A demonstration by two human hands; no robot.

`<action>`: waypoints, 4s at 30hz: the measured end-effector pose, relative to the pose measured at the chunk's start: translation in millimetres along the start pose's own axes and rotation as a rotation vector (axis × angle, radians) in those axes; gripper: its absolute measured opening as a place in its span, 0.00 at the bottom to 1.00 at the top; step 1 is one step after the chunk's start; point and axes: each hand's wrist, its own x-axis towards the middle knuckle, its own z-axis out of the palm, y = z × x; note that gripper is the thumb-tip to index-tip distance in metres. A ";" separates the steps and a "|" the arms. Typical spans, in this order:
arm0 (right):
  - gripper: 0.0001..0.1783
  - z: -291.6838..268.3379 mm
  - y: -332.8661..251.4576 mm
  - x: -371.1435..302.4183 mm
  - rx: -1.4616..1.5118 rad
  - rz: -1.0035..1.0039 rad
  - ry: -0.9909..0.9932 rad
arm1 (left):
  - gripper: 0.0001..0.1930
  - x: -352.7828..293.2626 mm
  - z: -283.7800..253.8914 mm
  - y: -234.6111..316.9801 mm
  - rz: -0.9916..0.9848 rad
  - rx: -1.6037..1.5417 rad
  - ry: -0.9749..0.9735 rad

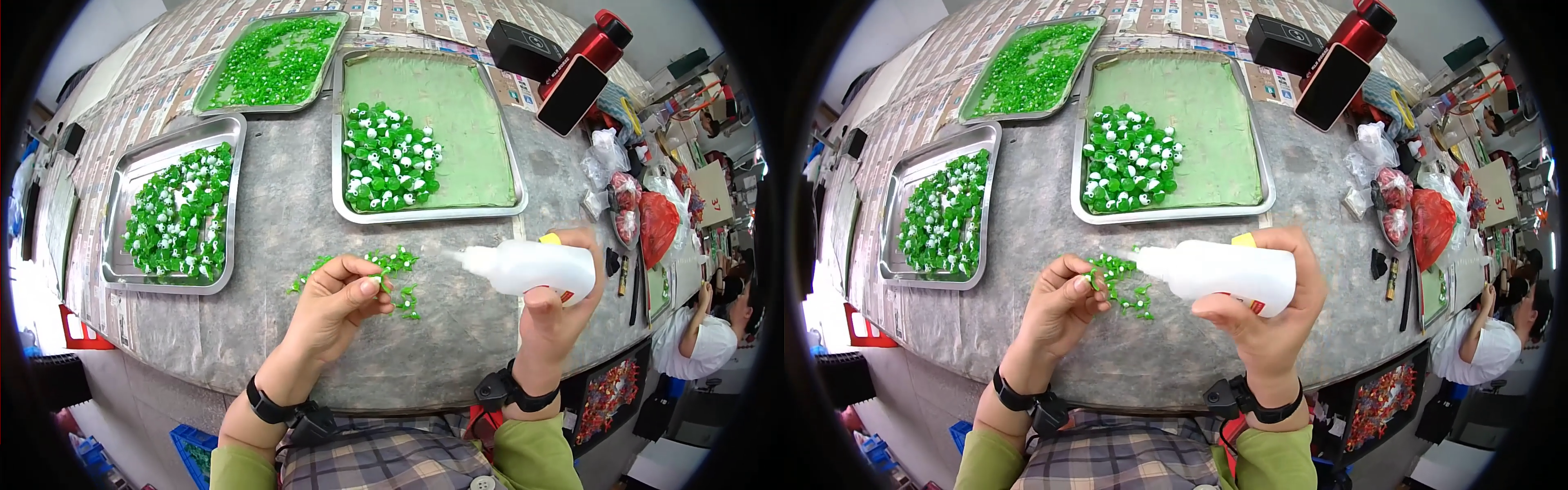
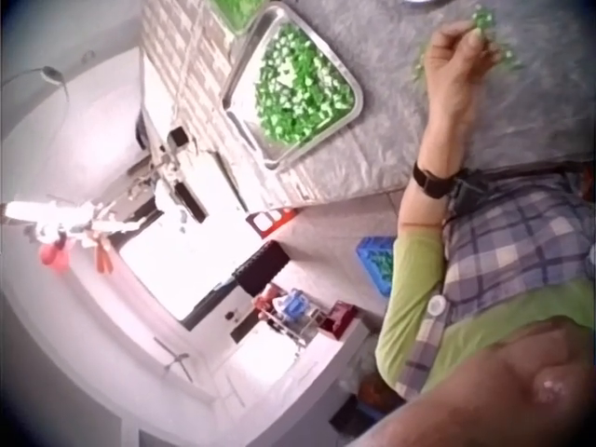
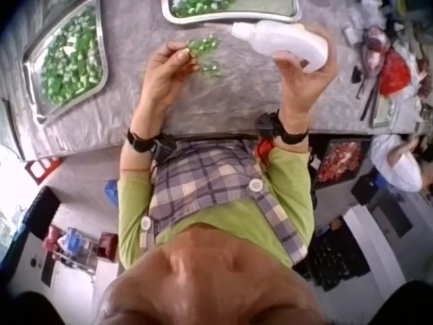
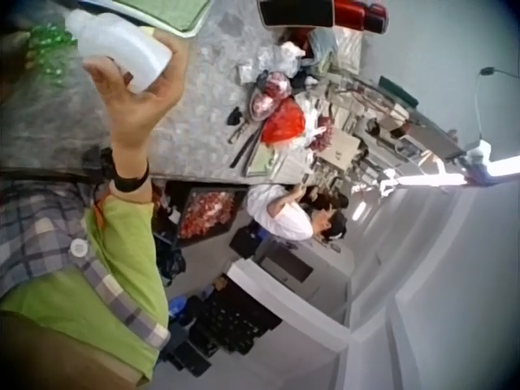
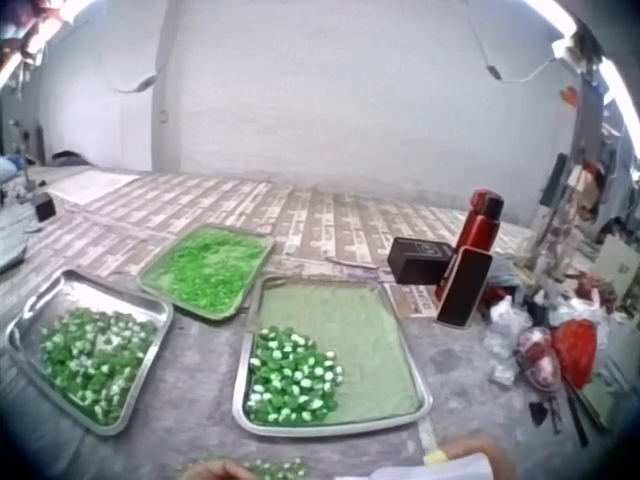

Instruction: The person applies glue to green plastic pieces, attaches white plastic pieces to them by hand, and places the assembled items onto a tray.

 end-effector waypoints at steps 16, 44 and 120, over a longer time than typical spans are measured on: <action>0.24 1.6 15.4 -8.1 -0.299 -0.290 -0.201 | 0.05 0.1 1.7 0.4 -0.026 -0.038 -0.008; 0.23 -0.3 13.9 -7.5 -0.128 -0.227 -0.105 | 0.05 -1.4 4.0 -0.2 0.121 0.133 0.085; 0.10 15.7 55.7 -10.9 0.487 0.788 -0.628 | 0.07 -1.7 10.9 -1.4 0.097 0.165 0.039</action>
